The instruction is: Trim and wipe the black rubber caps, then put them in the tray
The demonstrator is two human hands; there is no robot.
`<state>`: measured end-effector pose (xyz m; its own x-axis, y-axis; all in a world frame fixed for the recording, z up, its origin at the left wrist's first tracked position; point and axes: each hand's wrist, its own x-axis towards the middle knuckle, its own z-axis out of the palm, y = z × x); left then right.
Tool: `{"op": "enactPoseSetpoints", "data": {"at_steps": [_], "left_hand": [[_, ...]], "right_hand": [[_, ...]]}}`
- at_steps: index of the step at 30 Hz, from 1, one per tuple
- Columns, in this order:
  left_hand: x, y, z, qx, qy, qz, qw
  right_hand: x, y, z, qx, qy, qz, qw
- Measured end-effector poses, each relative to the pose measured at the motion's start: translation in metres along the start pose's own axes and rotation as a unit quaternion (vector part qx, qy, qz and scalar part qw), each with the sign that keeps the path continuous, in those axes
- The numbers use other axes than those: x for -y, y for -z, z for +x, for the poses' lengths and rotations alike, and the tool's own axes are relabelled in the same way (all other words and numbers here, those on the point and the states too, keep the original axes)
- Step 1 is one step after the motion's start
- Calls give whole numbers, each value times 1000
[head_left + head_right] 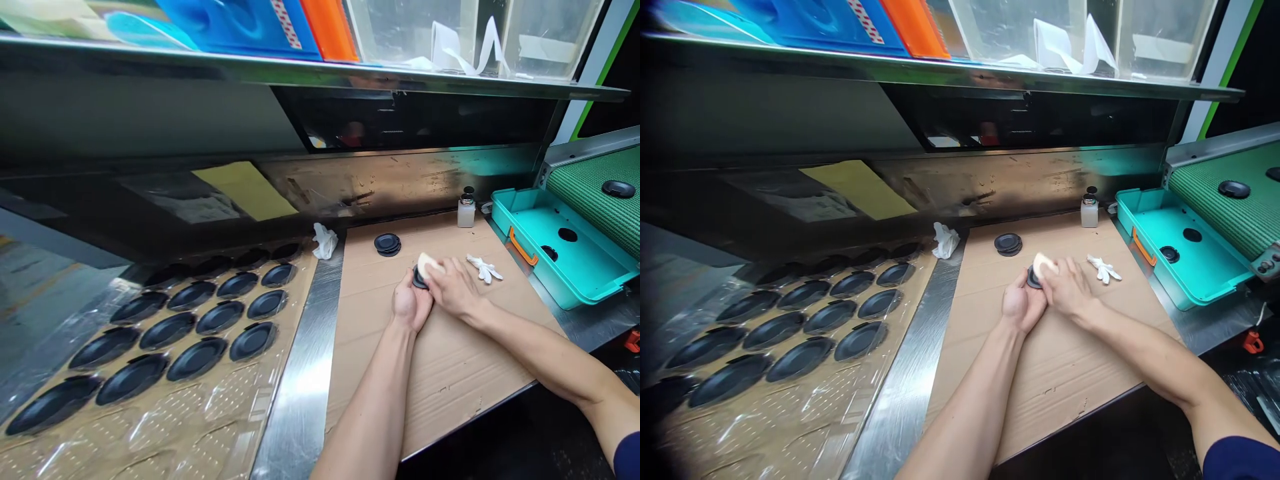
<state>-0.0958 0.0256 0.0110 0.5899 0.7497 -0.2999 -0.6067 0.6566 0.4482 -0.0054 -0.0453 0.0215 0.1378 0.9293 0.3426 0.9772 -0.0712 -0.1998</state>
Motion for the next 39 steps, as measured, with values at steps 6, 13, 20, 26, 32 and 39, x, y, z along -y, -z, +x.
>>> {"op": "enactPoseSetpoints", "data": {"at_steps": [6,13,20,26,32,39], "left_hand": [[0,-2,-2,5,29,13,999],[-1,-1,-1,0,20,26,999],[3,-3,-2,6,7,55,998],[10,4,2,19,-14,80,996],[15,9,5,31,-39,102,994],[10,8,3,27,-11,98,995]], "right_hand": [[7,5,-2,21,-2,-26,999],[2,1,-3,12,-8,-11,1000],[-30,9,5,-28,-47,144,988],[-37,22,-1,49,-57,231,970],[-31,18,7,28,-62,260,963],[-41,28,6,100,-109,198,969]]}}
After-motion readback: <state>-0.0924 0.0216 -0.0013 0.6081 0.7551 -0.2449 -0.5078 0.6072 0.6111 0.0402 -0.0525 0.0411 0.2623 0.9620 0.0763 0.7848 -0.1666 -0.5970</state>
